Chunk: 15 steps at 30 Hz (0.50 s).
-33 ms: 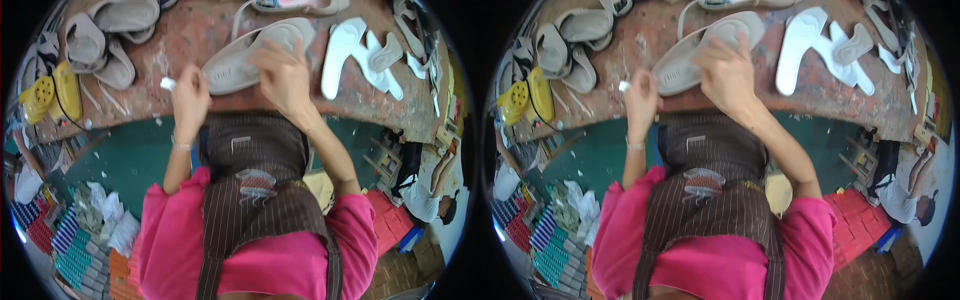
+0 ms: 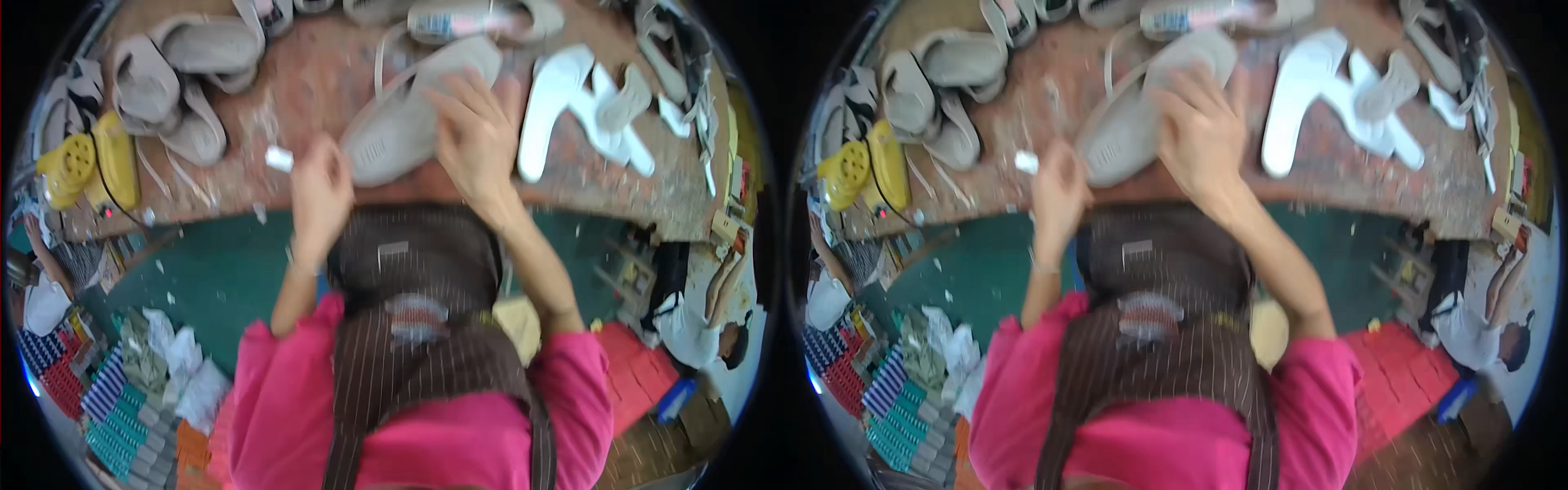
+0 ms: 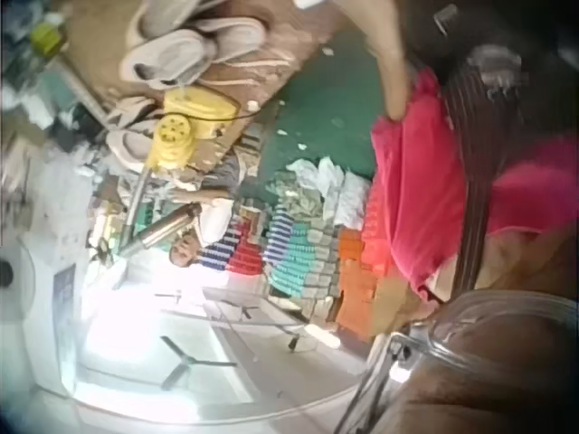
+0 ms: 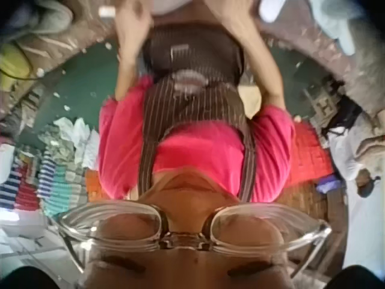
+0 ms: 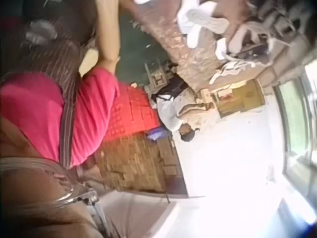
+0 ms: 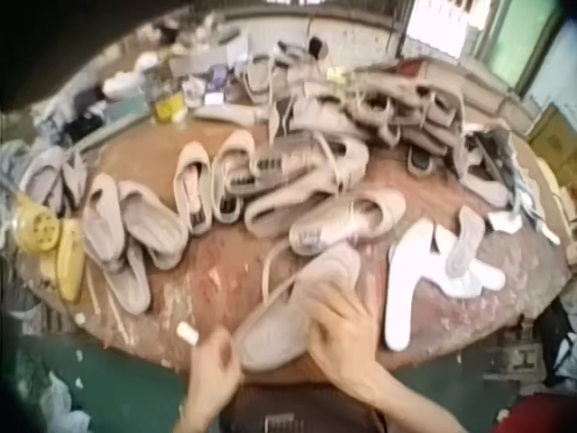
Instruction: The person inserts shoe insoles into various shoes by hand, pressing them down into place on a workbench.
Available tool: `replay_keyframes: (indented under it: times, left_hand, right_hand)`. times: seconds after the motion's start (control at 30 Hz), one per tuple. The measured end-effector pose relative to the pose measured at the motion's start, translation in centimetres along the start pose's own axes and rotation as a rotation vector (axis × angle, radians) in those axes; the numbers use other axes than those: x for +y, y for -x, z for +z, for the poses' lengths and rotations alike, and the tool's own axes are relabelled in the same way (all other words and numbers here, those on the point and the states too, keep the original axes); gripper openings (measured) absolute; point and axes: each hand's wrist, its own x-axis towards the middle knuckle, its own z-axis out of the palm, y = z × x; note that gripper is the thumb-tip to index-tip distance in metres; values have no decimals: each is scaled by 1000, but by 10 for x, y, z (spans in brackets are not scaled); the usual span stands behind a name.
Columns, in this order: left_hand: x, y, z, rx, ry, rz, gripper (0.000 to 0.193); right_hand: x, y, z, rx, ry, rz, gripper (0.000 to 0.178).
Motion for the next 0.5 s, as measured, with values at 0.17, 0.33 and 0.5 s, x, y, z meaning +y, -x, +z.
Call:
replay_keyframes:
  times: [0.17,0.33,0.5]
  left_hand:
    - [30,42,26,-167,-175,231,22]
    - [48,70,42,-140,-282,576,15]
    - [37,76,55,-388,-471,609,47]
  right_hand:
    - [33,-38,-6,28,-332,250,49]
    - [-7,20,-42,-46,-375,183,25]
    - [-37,49,-25,-364,1,235,26]
